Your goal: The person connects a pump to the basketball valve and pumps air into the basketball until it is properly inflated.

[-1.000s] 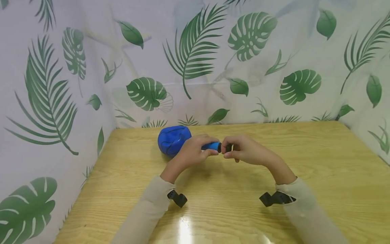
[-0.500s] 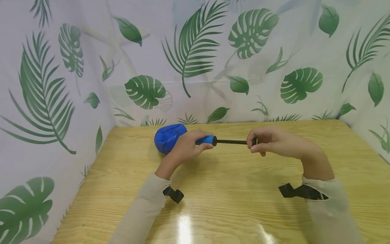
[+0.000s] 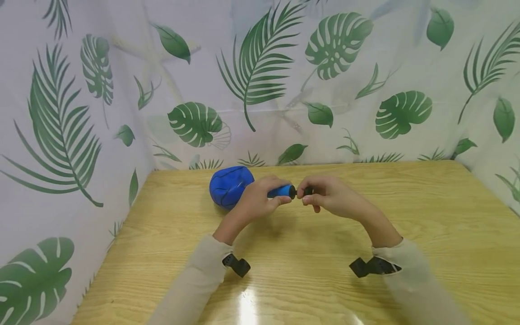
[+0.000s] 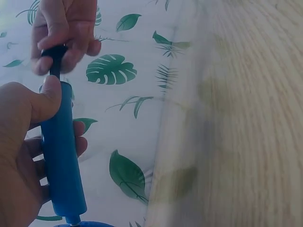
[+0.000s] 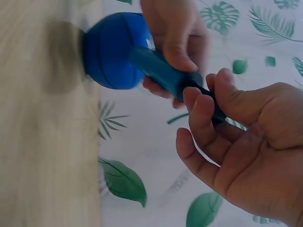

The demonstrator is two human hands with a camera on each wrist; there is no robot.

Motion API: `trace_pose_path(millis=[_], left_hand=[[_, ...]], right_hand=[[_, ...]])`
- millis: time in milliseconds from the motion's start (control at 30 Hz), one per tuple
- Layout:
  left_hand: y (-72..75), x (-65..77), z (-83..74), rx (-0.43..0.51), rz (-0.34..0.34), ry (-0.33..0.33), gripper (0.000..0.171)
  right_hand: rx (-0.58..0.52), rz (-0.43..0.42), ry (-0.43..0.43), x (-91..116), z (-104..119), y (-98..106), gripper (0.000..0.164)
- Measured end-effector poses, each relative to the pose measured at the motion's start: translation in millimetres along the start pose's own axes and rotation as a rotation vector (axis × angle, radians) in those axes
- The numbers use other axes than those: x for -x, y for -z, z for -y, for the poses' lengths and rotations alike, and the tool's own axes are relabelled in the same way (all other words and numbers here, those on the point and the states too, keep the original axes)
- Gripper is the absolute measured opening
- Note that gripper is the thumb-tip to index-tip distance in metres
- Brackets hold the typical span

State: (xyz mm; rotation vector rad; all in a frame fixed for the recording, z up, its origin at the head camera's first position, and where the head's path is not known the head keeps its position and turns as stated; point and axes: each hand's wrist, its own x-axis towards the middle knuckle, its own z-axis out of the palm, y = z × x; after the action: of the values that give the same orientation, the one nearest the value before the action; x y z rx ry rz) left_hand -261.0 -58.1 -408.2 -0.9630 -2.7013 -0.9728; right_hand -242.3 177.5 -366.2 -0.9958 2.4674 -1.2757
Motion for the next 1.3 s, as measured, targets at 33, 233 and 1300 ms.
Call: trace_pose_path(millis=[33, 233, 1300], left_hand=[[-1.4, 0.2, 0.5, -0.007, -0.002, -0.015, 0.039], [-6.7, 0.8, 4.4, -0.048, -0.015, -0.069, 0.035], [-2.9, -1.3, 3.7, -0.017, -0.004, 0.016, 0.043]], right_hand=[[0.014, 0.002, 0.0, -1.4, -1.2, -3.4, 0.003], [0.032, 0.072, 0.0, -3.8, -5.0, -8.2, 0.003], [-0.043, 0.026, -0.055, 11.0, 1.4, 18.0, 0.005]])
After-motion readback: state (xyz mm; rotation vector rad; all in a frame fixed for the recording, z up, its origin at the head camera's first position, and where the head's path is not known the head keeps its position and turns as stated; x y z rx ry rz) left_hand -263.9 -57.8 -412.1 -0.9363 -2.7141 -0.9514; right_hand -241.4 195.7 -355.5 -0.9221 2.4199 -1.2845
